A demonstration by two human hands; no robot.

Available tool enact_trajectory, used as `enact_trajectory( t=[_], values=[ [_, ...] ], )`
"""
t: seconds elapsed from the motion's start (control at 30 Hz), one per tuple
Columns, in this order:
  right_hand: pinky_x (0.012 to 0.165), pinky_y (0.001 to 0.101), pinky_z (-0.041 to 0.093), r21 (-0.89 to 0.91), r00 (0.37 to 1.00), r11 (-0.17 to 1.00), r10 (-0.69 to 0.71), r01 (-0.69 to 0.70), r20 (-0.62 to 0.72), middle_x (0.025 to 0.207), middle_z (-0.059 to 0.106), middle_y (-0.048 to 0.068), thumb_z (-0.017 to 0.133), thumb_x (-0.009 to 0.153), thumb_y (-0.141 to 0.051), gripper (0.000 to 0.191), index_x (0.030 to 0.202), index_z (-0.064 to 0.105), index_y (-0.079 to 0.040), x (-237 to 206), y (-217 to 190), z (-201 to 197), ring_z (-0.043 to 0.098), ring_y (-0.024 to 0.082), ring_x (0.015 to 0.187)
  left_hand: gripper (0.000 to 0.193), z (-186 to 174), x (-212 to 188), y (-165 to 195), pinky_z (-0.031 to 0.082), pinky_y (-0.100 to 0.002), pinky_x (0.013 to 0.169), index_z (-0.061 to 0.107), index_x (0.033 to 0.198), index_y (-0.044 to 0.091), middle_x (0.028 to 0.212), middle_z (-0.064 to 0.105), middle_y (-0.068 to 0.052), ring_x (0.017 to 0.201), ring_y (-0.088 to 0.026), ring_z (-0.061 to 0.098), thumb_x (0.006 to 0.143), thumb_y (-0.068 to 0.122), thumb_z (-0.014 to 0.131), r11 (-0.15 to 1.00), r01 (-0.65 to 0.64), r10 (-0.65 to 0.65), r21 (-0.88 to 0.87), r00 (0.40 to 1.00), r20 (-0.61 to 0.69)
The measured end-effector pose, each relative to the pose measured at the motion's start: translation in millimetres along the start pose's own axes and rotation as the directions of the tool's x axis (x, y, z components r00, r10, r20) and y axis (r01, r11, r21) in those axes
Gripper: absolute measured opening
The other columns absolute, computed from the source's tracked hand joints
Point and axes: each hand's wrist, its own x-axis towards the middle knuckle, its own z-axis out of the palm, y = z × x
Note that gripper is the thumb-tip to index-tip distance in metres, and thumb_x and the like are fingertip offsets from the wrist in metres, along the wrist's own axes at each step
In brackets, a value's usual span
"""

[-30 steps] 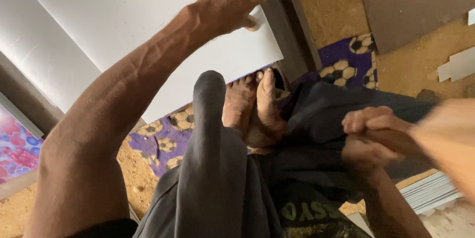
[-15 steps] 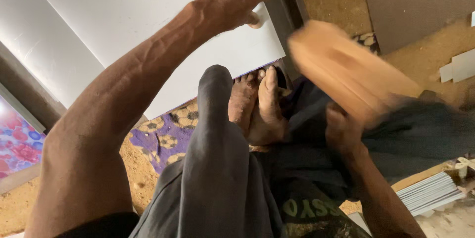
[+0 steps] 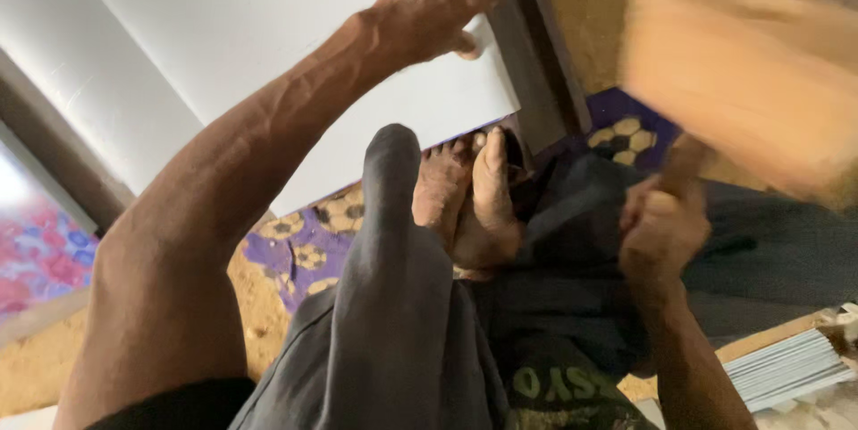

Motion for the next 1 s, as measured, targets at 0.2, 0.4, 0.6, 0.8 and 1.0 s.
enact_trajectory(
  t=[0.2,0.4,0.6,0.8,1.0],
  values=[
    [0.063,0.0446,0.048,-0.446,0.938,0.828,-0.336,0.340,0.092,0.073,0.057,0.011,0.041,0.117,-0.039,0.036,0.091,0.047,-0.015,3,-6,-2,0.059,0.030,0.065,0.060,4,5,-1,0.054,-0.050,0.089,0.072,0.123,0.022,0.121,0.067,-0.004,0.118,-0.024,0.057,0.073,0.052,0.084,0.987,-0.117,0.131,0.107,0.982,-0.134],
    [0.052,0.0333,0.046,0.358,0.970,0.923,-0.058,0.142,-0.235,0.077,0.054,0.007,0.043,0.108,-0.062,0.053,0.111,0.054,-0.010,-1,-12,-4,0.057,0.014,0.061,0.058,1,6,3,0.054,-0.051,0.091,0.070,0.132,0.015,0.131,0.063,-0.009,0.119,-0.029,0.055,0.084,0.045,0.084,0.997,-0.068,0.071,-0.043,0.994,0.085],
    [0.050,0.0326,0.039,-0.333,0.961,0.939,0.012,0.085,0.278,0.071,0.049,0.005,0.046,0.114,-0.043,0.048,0.104,0.055,0.003,1,5,3,0.049,0.017,0.058,0.063,1,3,5,0.046,-0.057,0.105,0.067,0.132,0.023,0.141,0.049,-0.012,0.135,-0.032,0.040,0.075,0.044,0.083,0.997,-0.058,0.059,-0.046,0.998,0.016],
    [0.049,0.0296,0.038,0.110,0.979,0.973,0.198,-0.202,0.048,0.067,0.046,0.002,0.042,0.113,-0.048,0.050,0.092,0.051,-0.004,3,-22,-1,0.043,0.013,0.053,0.065,-8,3,12,0.052,-0.057,0.100,0.063,0.139,0.015,0.142,0.048,-0.016,0.135,-0.032,0.040,0.085,0.045,0.080,0.997,-0.031,0.040,-0.064,0.989,0.140],
    [0.053,0.0294,0.044,0.402,0.963,0.881,0.271,-0.251,0.008,0.073,0.051,0.005,0.050,0.108,-0.059,0.056,0.100,0.052,-0.003,-1,-72,-4,0.048,0.012,0.058,0.062,-6,-3,34,0.043,-0.064,0.107,0.067,0.131,0.014,0.139,0.052,-0.016,0.133,-0.030,0.045,0.080,0.046,0.081,0.991,-0.129,0.128,-0.030,0.992,-0.014]
  ],
)
